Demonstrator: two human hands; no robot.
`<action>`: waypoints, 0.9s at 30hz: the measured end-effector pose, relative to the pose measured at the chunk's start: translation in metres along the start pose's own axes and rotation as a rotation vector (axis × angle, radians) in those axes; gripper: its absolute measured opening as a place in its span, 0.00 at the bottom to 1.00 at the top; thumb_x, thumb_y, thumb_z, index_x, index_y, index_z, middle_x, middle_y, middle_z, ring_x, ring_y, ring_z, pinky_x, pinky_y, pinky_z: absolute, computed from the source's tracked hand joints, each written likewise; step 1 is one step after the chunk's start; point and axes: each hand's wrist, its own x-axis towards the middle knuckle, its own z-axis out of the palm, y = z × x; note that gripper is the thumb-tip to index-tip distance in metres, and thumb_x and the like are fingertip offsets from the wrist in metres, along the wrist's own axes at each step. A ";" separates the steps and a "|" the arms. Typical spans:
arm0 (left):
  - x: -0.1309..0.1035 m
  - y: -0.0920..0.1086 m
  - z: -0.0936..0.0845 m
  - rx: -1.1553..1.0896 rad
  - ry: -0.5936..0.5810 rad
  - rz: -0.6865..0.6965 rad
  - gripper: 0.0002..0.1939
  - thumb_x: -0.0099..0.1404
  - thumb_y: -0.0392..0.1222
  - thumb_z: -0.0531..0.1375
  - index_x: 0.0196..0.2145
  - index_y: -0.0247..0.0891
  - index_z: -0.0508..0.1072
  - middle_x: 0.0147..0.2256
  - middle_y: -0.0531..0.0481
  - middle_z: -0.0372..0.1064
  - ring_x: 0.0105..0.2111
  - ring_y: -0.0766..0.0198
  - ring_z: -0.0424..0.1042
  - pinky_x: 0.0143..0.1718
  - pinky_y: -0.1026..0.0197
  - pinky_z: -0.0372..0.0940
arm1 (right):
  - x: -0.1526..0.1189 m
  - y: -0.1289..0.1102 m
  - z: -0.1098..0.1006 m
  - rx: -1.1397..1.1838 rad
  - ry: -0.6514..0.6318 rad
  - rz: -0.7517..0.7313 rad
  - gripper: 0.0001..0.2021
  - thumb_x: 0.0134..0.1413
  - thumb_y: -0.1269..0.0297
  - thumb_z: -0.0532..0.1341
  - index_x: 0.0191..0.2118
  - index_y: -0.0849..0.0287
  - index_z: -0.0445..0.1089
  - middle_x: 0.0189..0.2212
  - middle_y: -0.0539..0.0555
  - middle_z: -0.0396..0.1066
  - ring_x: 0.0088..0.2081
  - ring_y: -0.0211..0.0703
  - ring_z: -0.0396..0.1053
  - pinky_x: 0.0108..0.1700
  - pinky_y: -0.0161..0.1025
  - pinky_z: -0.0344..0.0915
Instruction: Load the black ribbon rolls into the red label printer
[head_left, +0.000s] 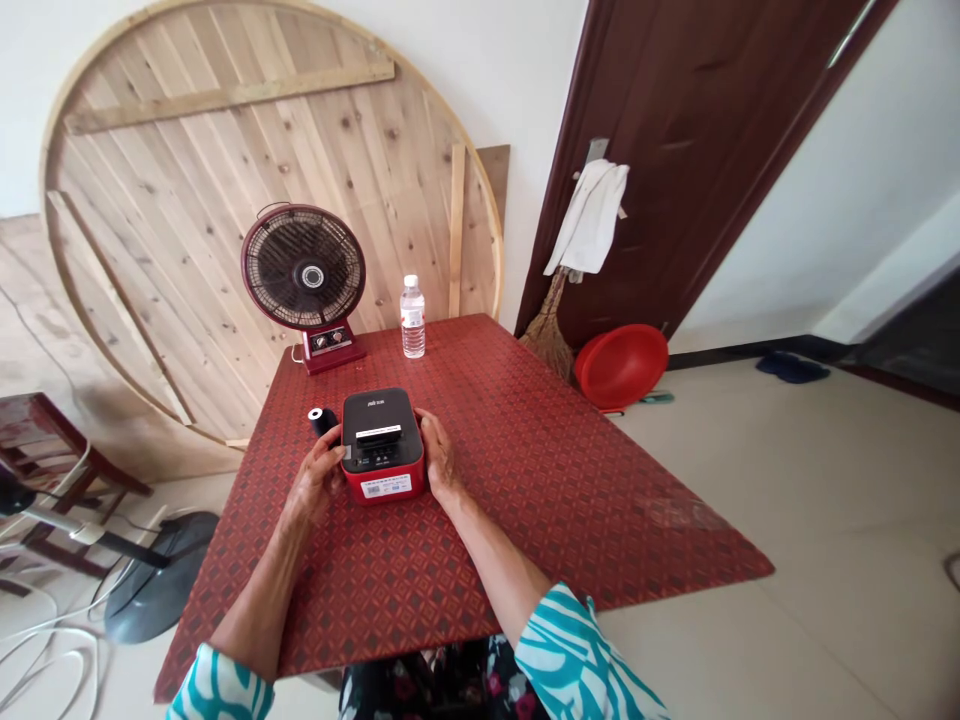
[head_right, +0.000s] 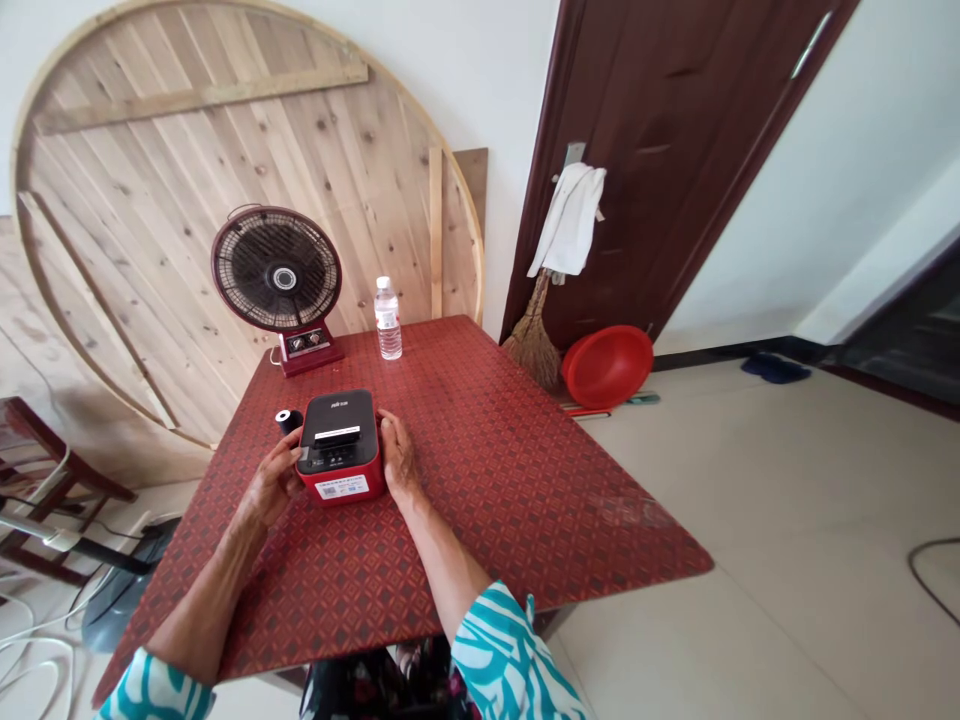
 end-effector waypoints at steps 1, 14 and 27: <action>0.000 0.000 0.000 -0.024 -0.006 -0.020 0.40 0.46 0.44 0.70 0.56 0.32 0.66 0.19 0.61 0.63 0.14 0.77 0.53 0.16 0.70 0.45 | 0.000 0.000 0.000 0.002 0.002 0.004 0.29 0.56 0.38 0.54 0.50 0.56 0.72 0.52 0.58 0.74 0.55 0.51 0.69 0.59 0.49 0.61; 0.002 -0.002 0.002 -0.032 0.045 -0.005 0.38 0.44 0.43 0.71 0.52 0.32 0.68 0.19 0.61 0.66 0.13 0.76 0.55 0.15 0.70 0.48 | -0.001 0.005 0.005 0.037 0.053 0.037 0.27 0.55 0.40 0.55 0.48 0.56 0.74 0.51 0.56 0.75 0.55 0.50 0.69 0.58 0.46 0.61; 0.001 -0.001 -0.001 0.049 0.068 0.060 0.35 0.46 0.45 0.71 0.52 0.35 0.71 0.19 0.60 0.64 0.14 0.76 0.56 0.16 0.70 0.48 | 0.003 0.006 0.008 0.060 0.055 0.075 0.25 0.57 0.42 0.54 0.48 0.55 0.74 0.49 0.55 0.75 0.53 0.49 0.69 0.58 0.46 0.61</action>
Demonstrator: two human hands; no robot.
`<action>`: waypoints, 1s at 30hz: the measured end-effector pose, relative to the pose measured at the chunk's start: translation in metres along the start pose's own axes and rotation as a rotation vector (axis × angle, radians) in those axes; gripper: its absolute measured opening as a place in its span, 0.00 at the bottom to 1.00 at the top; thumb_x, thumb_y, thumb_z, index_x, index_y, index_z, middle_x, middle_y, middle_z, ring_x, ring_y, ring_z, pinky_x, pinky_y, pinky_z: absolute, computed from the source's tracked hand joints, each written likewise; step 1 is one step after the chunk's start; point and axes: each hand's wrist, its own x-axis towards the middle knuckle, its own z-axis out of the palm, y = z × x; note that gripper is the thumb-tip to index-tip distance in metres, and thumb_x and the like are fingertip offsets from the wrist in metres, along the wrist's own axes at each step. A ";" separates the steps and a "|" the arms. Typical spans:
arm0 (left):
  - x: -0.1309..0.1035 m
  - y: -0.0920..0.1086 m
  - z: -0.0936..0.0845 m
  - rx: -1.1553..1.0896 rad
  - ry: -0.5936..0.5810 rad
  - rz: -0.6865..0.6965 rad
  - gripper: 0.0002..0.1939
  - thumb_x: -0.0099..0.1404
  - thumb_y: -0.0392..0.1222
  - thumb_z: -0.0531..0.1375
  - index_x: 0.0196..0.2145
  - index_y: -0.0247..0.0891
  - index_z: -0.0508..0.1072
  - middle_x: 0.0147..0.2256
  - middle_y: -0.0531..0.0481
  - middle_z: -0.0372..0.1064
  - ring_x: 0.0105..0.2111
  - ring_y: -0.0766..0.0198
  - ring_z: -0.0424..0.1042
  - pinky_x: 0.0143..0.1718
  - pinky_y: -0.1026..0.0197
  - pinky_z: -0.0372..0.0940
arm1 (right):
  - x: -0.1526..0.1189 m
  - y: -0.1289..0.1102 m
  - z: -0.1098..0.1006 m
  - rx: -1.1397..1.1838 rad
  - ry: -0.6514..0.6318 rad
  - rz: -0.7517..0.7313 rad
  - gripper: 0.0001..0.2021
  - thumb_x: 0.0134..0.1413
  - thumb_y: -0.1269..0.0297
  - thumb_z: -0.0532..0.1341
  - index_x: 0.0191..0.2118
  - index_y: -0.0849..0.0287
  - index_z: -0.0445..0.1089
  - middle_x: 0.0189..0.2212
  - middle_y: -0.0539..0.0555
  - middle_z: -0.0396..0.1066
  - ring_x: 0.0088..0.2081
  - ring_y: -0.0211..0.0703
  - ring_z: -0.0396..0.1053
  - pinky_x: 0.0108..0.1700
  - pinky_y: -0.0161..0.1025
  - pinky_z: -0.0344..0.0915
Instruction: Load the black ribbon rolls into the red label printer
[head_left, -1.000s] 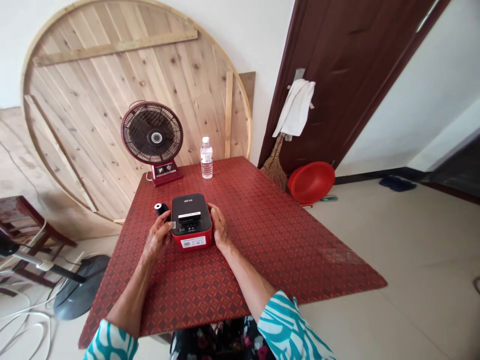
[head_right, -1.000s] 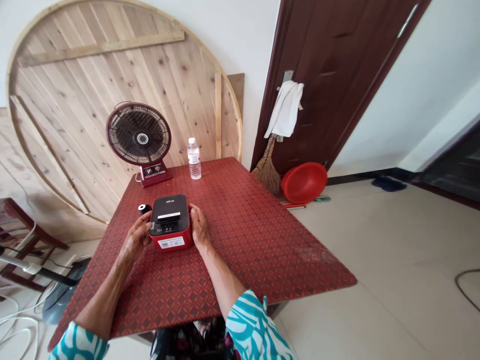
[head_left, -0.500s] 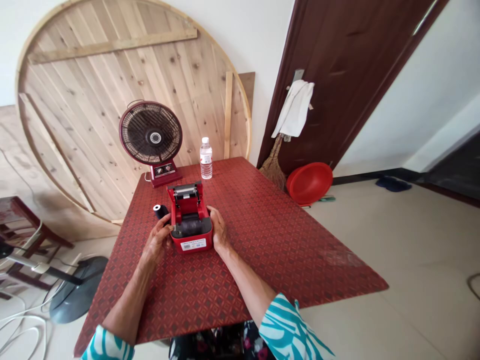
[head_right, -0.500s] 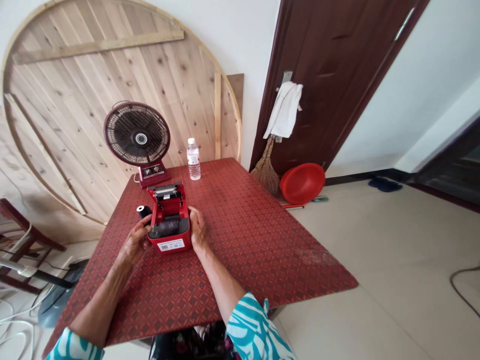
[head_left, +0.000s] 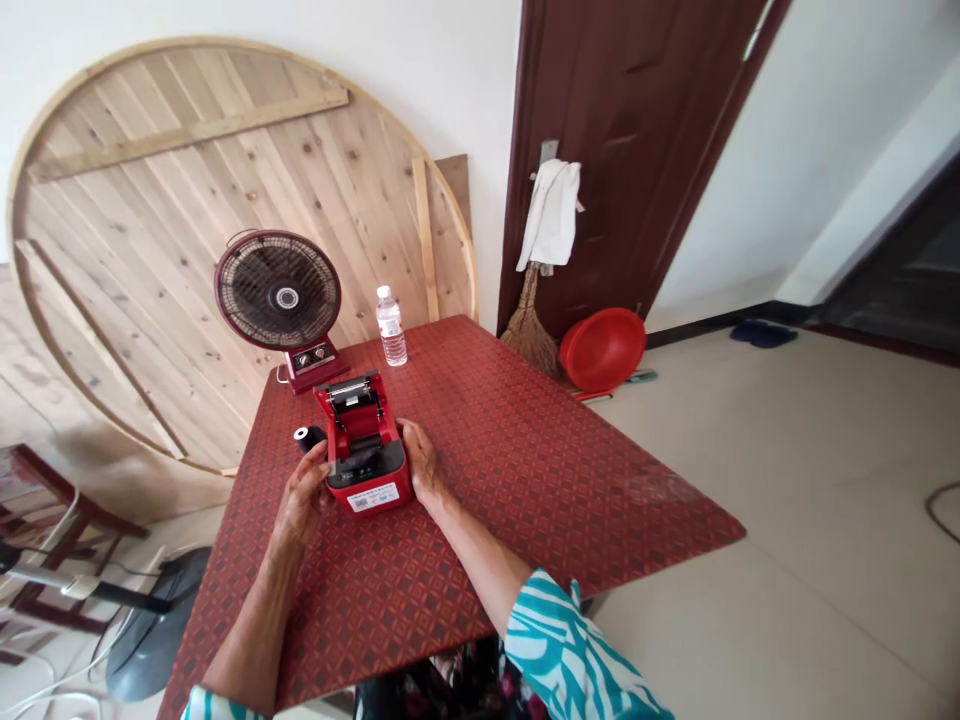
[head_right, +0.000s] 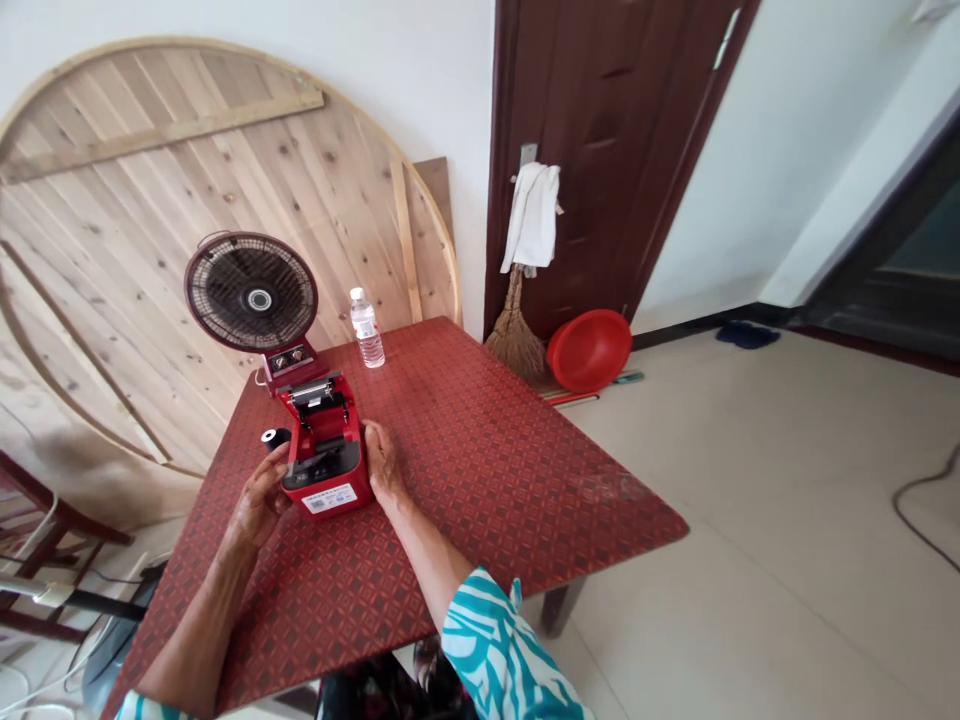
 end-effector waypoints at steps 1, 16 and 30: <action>0.001 0.002 -0.001 0.022 0.011 0.025 0.34 0.47 0.47 0.70 0.52 0.36 0.72 0.18 0.60 0.64 0.14 0.75 0.56 0.16 0.70 0.48 | 0.000 0.000 0.000 -0.008 -0.005 -0.011 0.24 0.58 0.43 0.53 0.47 0.55 0.74 0.49 0.55 0.75 0.53 0.49 0.69 0.58 0.46 0.61; 0.064 0.065 0.072 1.206 -0.530 0.208 0.07 0.44 0.35 0.64 0.23 0.46 0.79 0.26 0.50 0.77 0.28 0.56 0.72 0.31 0.62 0.62 | 0.006 -0.001 0.003 -0.020 0.013 -0.074 0.19 0.57 0.48 0.53 0.41 0.52 0.76 0.43 0.53 0.77 0.48 0.46 0.70 0.56 0.44 0.63; 0.065 0.062 0.078 1.594 -0.369 0.321 0.15 0.48 0.32 0.63 0.34 0.46 0.80 0.35 0.47 0.79 0.38 0.50 0.75 0.36 0.59 0.61 | 0.005 -0.002 0.003 -0.013 0.010 -0.078 0.17 0.57 0.50 0.53 0.40 0.51 0.76 0.42 0.52 0.76 0.48 0.45 0.70 0.56 0.43 0.63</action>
